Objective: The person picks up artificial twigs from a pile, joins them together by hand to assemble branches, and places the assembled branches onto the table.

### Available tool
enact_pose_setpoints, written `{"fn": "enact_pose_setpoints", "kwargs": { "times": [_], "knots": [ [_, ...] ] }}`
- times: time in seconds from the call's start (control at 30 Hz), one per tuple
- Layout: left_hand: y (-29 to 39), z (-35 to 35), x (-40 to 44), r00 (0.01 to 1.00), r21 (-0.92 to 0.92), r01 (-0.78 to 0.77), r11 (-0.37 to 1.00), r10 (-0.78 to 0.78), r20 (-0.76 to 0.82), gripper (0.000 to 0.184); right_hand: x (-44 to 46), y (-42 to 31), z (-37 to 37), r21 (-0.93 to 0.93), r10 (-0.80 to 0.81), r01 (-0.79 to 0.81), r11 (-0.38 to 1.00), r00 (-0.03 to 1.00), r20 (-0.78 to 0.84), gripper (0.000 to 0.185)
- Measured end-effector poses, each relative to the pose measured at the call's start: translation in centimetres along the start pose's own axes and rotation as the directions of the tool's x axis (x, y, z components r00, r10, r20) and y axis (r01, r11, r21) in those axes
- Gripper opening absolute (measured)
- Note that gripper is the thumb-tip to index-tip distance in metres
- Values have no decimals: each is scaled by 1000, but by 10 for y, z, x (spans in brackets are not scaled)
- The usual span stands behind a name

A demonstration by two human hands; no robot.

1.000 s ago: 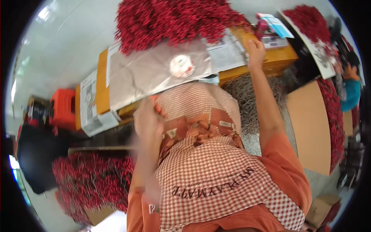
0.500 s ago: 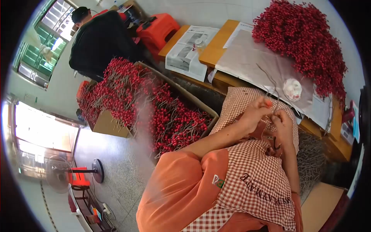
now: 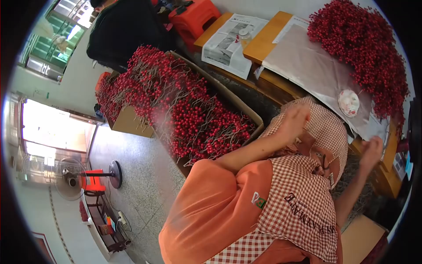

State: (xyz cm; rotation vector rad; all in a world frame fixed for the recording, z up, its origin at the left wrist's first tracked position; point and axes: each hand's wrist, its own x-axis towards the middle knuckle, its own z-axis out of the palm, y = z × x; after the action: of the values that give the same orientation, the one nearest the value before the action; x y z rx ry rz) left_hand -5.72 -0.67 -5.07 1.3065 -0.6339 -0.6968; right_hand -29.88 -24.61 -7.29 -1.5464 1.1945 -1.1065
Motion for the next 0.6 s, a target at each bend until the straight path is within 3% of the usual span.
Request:
{"fn": "enact_pose_setpoints", "kwargs": {
  "times": [0.03,0.07,0.13,0.17,0.2,0.3,0.37,0.4,0.47,0.5,0.53,0.6],
  "knots": [
    [-14,-12,10,987,154,-148,977,156,-36,24,8,7,-24,-21,8,-10,1000,996,-94,16],
    [-25,-28,25,910,412,-367,834,414,-28,21,4,10,-37,-44,22,-28,999,992,-127,16],
    [3,-43,36,952,467,-204,861,286,-111,15,-4,9,-62,-31,-86,82,996,984,-156,25],
    [6,-51,47,979,159,115,981,-85,-185,19,-18,-7,-63,-128,-88,65,990,980,-179,27],
    [14,-56,56,973,9,134,991,-130,-192,27,-27,-8,-65,-28,-16,11,1000,978,-208,24],
    [-2,-97,90,943,4,245,969,-238,-232,43,-33,9,-83,70,-3,27,997,947,-322,23],
    [-13,-116,101,947,-116,245,963,-263,-184,34,-33,-3,-90,138,33,31,990,899,-437,24],
    [-35,-142,118,939,-8,296,955,-292,-179,25,-30,-19,-94,117,52,8,993,865,-499,24],
    [-64,-178,131,870,3,429,903,-412,-273,16,-7,-5,-120,192,-29,156,969,843,-537,18],
    [-78,-197,136,825,-1,493,870,-468,-316,13,5,-21,-124,129,-14,106,986,825,-565,17],
    [-81,-213,134,773,119,613,781,-561,-297,16,20,-14,-130,106,-54,133,985,835,-547,16],
    [-80,-208,121,650,119,751,650,-695,-308,25,64,11,-132,79,-98,170,982,825,-556,22]
  ]
}}
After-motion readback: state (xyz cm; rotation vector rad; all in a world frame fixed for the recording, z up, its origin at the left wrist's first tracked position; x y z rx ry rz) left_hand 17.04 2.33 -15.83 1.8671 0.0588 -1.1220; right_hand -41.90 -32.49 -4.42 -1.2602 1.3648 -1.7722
